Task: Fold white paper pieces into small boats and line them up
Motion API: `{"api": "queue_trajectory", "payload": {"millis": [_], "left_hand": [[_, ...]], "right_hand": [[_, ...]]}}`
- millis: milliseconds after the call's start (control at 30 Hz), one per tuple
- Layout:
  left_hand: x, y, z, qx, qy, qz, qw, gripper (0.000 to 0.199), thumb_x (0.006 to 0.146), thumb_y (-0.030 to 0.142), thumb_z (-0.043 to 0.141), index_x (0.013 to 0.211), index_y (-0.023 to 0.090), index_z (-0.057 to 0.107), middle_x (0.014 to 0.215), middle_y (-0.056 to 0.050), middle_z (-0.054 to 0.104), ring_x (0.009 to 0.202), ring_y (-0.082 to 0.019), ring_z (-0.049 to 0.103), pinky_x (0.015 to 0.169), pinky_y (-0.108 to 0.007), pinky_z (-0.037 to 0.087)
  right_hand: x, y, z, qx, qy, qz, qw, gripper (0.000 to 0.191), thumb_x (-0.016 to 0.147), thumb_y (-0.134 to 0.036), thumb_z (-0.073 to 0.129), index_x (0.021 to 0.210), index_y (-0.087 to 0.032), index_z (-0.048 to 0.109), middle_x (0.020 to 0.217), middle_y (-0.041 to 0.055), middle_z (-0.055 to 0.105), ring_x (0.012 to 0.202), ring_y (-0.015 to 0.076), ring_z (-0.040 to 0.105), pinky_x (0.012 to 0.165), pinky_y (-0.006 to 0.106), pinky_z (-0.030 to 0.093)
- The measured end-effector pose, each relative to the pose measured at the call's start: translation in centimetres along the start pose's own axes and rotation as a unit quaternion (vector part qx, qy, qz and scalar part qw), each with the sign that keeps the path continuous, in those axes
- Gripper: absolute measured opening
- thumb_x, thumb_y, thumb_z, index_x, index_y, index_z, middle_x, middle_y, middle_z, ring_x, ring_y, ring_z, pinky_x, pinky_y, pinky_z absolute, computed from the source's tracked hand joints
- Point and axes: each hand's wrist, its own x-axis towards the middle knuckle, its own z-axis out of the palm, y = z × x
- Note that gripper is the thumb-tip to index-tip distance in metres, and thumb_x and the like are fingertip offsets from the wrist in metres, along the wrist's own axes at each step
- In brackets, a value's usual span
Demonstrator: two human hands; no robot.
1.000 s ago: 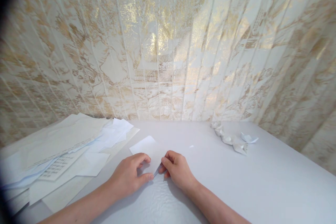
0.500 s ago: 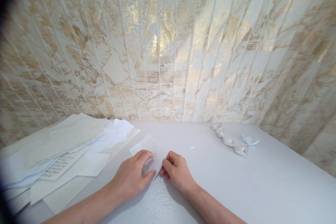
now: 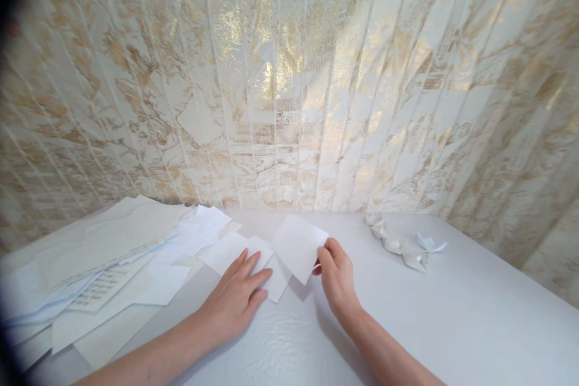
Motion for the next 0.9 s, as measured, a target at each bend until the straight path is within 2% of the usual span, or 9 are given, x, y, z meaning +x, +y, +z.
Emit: {"api": "queue_trajectory", "payload": {"millis": [133,200,300,400,500,600,667,767,900], "left_hand": [[-0.1,-0.2,-0.7,-0.008,0.045,-0.002,0.999,0.053,0.08,0.021,0.048,0.131,0.013,0.035,0.144,-0.018,0.021,0.133,-0.032,0.011,0.105,-0.052,0.02],[-0.6,0.1,-1.3,-0.01,0.121,0.042,0.992,0.061,0.08,0.015,0.046,0.136,0.016,0.021,0.147,-0.015,0.012,0.134,-0.028,0.005,0.106,-0.05,0.019],[-2.1,0.5,-1.9,-0.004,0.175,0.135,0.975,0.067,0.075,0.008,0.047,0.135,0.023,0.02,0.148,-0.01,0.008,0.133,-0.03,0.008,0.104,-0.051,0.023],[-3.8,0.6,-1.6,-0.016,0.134,0.168,0.977,0.052,0.064,-0.001,0.042,0.108,0.023,0.054,0.139,-0.009,0.033,0.123,-0.028,0.036,0.098,-0.042,0.035],[-5.2,0.1,-0.5,-0.074,0.114,0.175,0.975,0.035,0.065,0.0,0.036,0.08,0.02,0.061,0.121,-0.009,0.054,0.105,-0.019,0.054,0.088,-0.028,0.045],[-6.1,-0.7,1.0,-0.121,0.119,0.18,0.969,0.039,0.062,0.0,0.034,0.081,0.021,0.061,0.115,-0.006,0.059,0.102,-0.016,0.057,0.085,-0.024,0.047],[-6.5,-1.1,1.8,-0.157,0.138,0.191,0.959,0.041,0.058,0.0,0.034,0.08,0.022,0.061,0.111,-0.003,0.061,0.096,-0.014,0.06,0.08,-0.022,0.049],[-7.0,-1.1,2.1,-0.19,0.16,0.23,0.941,0.036,0.06,0.0,0.035,0.075,0.021,0.061,0.106,-0.003,0.061,0.086,-0.012,0.061,0.073,-0.019,0.049],[-8.4,-0.3,0.7,-0.083,0.088,0.203,0.972,0.021,0.073,0.008,0.053,0.079,0.024,0.064,0.09,-0.001,0.062,0.08,-0.015,0.056,0.07,-0.024,0.047]], "right_hand": [[-0.4,-1.5,-1.7,-0.051,0.011,-0.105,0.993,0.019,0.072,-0.026,0.044,0.056,-0.024,0.035,0.054,-0.0025,0.04,0.053,0.0158,0.043,0.053,0.029,0.041],[-1.7,-2.7,-2.0,-0.081,-0.056,-0.176,0.979,0.012,0.068,-0.021,0.051,0.057,-0.023,0.045,0.063,0.0028,0.054,0.064,0.0194,0.051,0.06,0.031,0.043],[-4.2,-4.1,-1.6,-0.255,-0.232,-0.402,0.848,0.017,0.07,-0.008,0.043,0.069,-0.022,0.052,0.078,0.0079,0.062,0.071,0.0208,0.056,0.062,0.031,0.045],[-6.2,-4.0,-0.4,-0.311,-0.274,-0.498,0.762,0.022,0.073,-0.004,0.04,0.065,-0.021,0.051,0.063,0.0067,0.06,0.063,0.0204,0.057,0.055,0.03,0.046],[-7.1,-3.0,0.2,-0.29,-0.271,-0.497,0.772,0.022,0.082,-0.007,0.038,0.074,-0.021,0.054,0.069,0.0069,0.063,0.07,0.0198,0.059,0.061,0.029,0.048],[-7.1,-2.0,0.2,-0.257,-0.279,-0.46,0.803,0.016,0.088,-0.022,0.039,0.088,-0.018,0.055,0.086,0.0101,0.066,0.085,0.0221,0.058,0.074,0.032,0.047],[-7.0,-1.6,0.1,-0.222,-0.289,-0.45,0.816,0.028,0.092,-0.031,0.032,0.089,-0.017,0.056,0.088,0.0108,0.065,0.088,0.0213,0.057,0.076,0.032,0.046],[-7.2,-1.4,0.1,-0.173,-0.294,-0.469,0.815,0.048,0.096,-0.035,0.014,0.081,-0.016,0.055,0.076,0.0082,0.064,0.075,0.0165,0.058,0.07,0.029,0.044],[-8.4,-1.1,0.2,-0.178,-0.292,-0.493,0.8,0.044,0.097,-0.03,0.019,0.072,-0.017,0.053,0.062,0.0026,0.062,0.055,0.0112,0.052,0.061,0.025,0.04]]}}
